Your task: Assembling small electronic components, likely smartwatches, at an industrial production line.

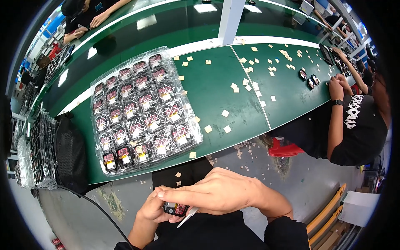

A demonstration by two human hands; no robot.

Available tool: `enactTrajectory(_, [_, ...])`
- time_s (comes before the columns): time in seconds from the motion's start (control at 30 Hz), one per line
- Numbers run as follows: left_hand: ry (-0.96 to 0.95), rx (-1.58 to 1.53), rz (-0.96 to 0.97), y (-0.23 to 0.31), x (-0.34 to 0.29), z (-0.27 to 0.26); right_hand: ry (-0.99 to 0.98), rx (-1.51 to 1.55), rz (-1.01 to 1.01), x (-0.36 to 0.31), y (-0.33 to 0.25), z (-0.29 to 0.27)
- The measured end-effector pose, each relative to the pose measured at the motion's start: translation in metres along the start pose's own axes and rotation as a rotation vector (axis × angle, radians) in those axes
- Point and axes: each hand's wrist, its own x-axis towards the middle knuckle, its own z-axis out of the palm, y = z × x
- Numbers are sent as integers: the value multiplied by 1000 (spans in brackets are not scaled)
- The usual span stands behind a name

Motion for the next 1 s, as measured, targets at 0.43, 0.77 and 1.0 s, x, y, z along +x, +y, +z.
enactTrajectory(0.43, [137, -41, 362, -4, -15, -1, 271, -224, 167, -1, 1, 22])
enactTrajectory(0.77, [100, -224, 378, -5, -12, -8, 336, -818, -121, 2, 14, 30])
enactTrajectory(1.0, [77, -291, 338, -7, -11, -5, 391, -821, -191, 0, 20, 34])
